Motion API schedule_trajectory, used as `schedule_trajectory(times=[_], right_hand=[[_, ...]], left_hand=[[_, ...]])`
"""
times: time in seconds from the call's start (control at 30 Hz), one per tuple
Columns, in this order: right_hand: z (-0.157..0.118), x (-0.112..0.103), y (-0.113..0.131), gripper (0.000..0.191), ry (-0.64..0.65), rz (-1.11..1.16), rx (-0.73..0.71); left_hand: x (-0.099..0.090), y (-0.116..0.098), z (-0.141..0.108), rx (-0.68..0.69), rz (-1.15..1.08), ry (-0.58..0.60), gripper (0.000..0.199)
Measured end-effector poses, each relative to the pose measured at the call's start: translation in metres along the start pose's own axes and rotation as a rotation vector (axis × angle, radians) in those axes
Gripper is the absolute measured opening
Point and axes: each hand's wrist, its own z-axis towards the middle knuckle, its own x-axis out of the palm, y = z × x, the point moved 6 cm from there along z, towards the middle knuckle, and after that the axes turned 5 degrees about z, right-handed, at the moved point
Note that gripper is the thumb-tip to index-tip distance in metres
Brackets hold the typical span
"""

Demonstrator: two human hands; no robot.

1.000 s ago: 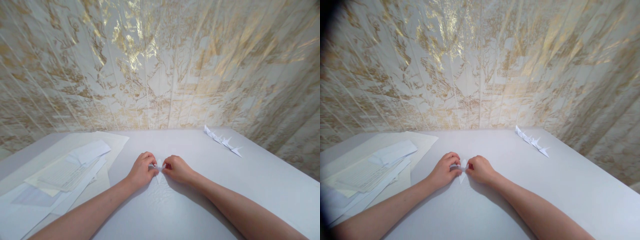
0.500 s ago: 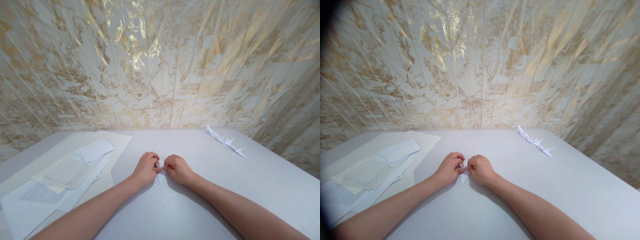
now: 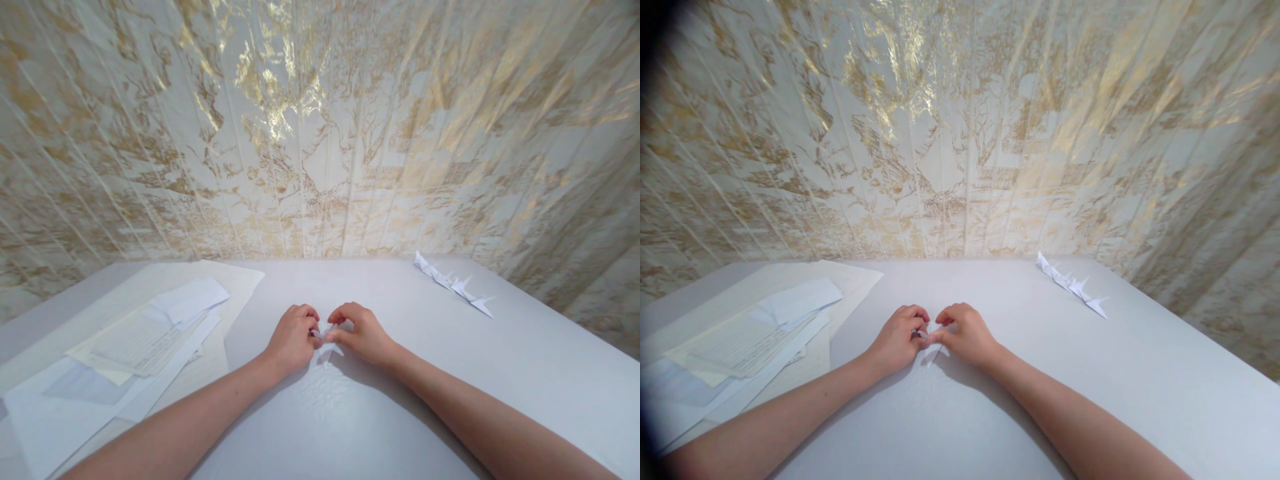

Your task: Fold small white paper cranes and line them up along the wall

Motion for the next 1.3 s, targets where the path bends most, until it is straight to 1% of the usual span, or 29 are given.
schedule_trajectory(times=[0.03,0.1,0.13,0.23,0.3,0.43,0.53,0.73,0.8,0.87,0.9,1.0,1.03,1.2,1.3], right_hand=[[-0.001,0.005,0.001,0.014,0.035,-0.027,-0.014],[-0.002,0.012,0.002,0.01,0.072,-0.082,-0.026],[-0.002,0.014,0.002,0.007,0.079,-0.095,-0.026],[-0.002,0.017,0.001,0.008,0.075,-0.085,-0.013],[-0.002,0.016,0.001,0.008,0.074,-0.076,-0.005],[-0.002,0.016,0.001,0.009,0.083,-0.061,0.01],[-0.002,0.017,0.001,0.009,0.089,-0.052,0.023],[-0.002,0.016,-0.002,0.007,0.092,-0.054,0.05],[-0.002,0.016,-0.003,0.007,0.084,-0.05,0.053],[-0.002,0.015,-0.004,0.007,0.076,-0.043,0.049],[-0.002,0.015,-0.004,0.007,0.069,-0.04,0.041],[-0.003,0.015,-0.003,0.006,0.048,-0.029,0.0],[-0.003,0.015,-0.002,0.006,0.048,-0.02,-0.017],[-0.004,0.017,0.002,0.007,0.076,0.009,-0.049],[-0.003,0.017,0.003,0.009,0.09,-0.003,-0.045]], left_hand=[[0.0,0.0,0.0,0.0,-0.005,-0.003,0.008],[-0.001,0.0,-0.001,0.003,-0.033,-0.023,0.009],[-0.002,-0.001,-0.002,0.007,-0.055,-0.039,0.01],[-0.006,-0.003,-0.004,0.023,-0.137,-0.086,0.015],[-0.007,-0.003,-0.005,0.014,-0.185,-0.097,0.017],[-0.008,-0.003,-0.005,-0.019,-0.253,-0.092,0.018],[-0.008,-0.003,-0.004,-0.024,-0.262,-0.084,0.018],[-0.009,-0.002,-0.004,-0.011,-0.269,-0.049,0.016],[-0.01,-0.002,-0.004,0.003,-0.276,-0.033,0.018],[-0.01,-0.002,-0.004,0.02,-0.272,-0.017,0.023],[-0.009,-0.002,-0.004,0.028,-0.263,-0.009,0.022],[-0.007,-0.002,-0.004,0.036,-0.214,-0.007,0.007],[-0.007,-0.003,-0.004,0.034,-0.195,-0.013,0.006],[-0.005,-0.005,-0.004,0.035,-0.124,-0.011,0.015],[-0.006,-0.003,-0.003,0.048,-0.051,0.043,0.01]])
